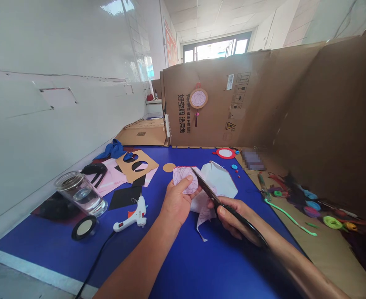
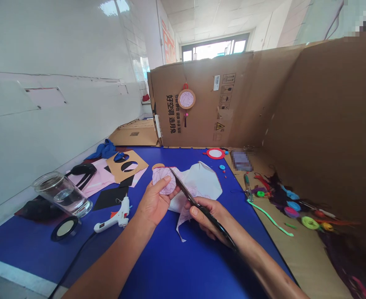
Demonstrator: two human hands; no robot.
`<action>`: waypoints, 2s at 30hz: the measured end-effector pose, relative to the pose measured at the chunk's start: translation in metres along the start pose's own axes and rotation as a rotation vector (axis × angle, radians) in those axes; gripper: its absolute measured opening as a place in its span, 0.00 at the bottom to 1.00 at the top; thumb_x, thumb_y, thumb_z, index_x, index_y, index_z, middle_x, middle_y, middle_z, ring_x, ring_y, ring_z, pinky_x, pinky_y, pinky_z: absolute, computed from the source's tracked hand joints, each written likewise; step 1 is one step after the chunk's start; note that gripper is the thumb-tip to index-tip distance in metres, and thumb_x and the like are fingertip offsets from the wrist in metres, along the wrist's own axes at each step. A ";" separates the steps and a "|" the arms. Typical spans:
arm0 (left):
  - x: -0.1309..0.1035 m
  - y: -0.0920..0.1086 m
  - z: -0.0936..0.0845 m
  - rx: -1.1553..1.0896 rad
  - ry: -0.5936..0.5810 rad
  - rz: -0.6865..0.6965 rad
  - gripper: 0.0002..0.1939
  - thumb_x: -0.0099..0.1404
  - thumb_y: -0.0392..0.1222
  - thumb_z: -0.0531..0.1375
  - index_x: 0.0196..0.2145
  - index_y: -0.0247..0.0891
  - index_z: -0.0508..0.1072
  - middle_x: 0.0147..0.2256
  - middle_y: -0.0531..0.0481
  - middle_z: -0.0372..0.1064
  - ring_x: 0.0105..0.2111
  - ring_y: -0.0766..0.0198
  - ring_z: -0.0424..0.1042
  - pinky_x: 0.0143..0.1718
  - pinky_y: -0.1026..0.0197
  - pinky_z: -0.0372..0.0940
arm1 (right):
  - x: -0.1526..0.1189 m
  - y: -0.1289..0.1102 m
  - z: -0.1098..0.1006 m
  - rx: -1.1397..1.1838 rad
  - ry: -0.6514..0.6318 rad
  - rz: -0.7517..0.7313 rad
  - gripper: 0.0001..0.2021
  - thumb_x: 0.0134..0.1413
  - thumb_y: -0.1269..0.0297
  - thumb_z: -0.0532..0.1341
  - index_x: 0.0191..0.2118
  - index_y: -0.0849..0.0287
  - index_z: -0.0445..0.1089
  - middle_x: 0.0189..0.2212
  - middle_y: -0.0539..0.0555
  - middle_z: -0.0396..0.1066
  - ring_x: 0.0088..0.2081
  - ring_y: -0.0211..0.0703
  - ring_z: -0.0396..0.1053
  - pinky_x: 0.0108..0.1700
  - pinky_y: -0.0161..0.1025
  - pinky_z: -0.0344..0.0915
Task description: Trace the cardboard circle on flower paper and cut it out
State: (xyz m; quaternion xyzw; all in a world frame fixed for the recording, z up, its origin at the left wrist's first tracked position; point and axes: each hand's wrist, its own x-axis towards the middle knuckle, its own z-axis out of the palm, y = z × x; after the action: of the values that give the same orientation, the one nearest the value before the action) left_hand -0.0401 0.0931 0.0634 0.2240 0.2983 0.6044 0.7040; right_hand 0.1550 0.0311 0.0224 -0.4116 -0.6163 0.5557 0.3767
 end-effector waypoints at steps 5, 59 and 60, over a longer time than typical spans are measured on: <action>-0.001 0.000 0.001 0.007 0.009 0.002 0.20 0.49 0.35 0.79 0.40 0.38 0.81 0.39 0.48 0.84 0.39 0.57 0.83 0.51 0.50 0.77 | 0.000 -0.007 0.002 0.006 0.004 0.020 0.36 0.62 0.24 0.63 0.47 0.59 0.72 0.22 0.41 0.54 0.19 0.31 0.46 0.19 0.31 0.48; 0.001 0.002 -0.003 0.040 -0.024 0.016 0.25 0.46 0.39 0.82 0.41 0.37 0.81 0.39 0.48 0.83 0.41 0.58 0.82 0.49 0.52 0.77 | -0.002 0.000 -0.001 -0.003 -0.028 0.020 0.34 0.65 0.27 0.62 0.47 0.60 0.72 0.22 0.41 0.54 0.19 0.31 0.47 0.18 0.30 0.49; 0.001 0.002 -0.002 0.037 -0.023 0.016 0.25 0.47 0.39 0.82 0.41 0.38 0.81 0.39 0.48 0.84 0.41 0.58 0.82 0.49 0.52 0.77 | -0.002 -0.001 0.000 -0.009 -0.027 0.016 0.35 0.65 0.27 0.61 0.47 0.60 0.72 0.22 0.41 0.54 0.19 0.31 0.47 0.18 0.30 0.49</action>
State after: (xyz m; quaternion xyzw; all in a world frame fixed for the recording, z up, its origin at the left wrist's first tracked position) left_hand -0.0432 0.0942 0.0630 0.2465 0.2994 0.6016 0.6983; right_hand 0.1559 0.0293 0.0238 -0.4107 -0.6204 0.5616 0.3620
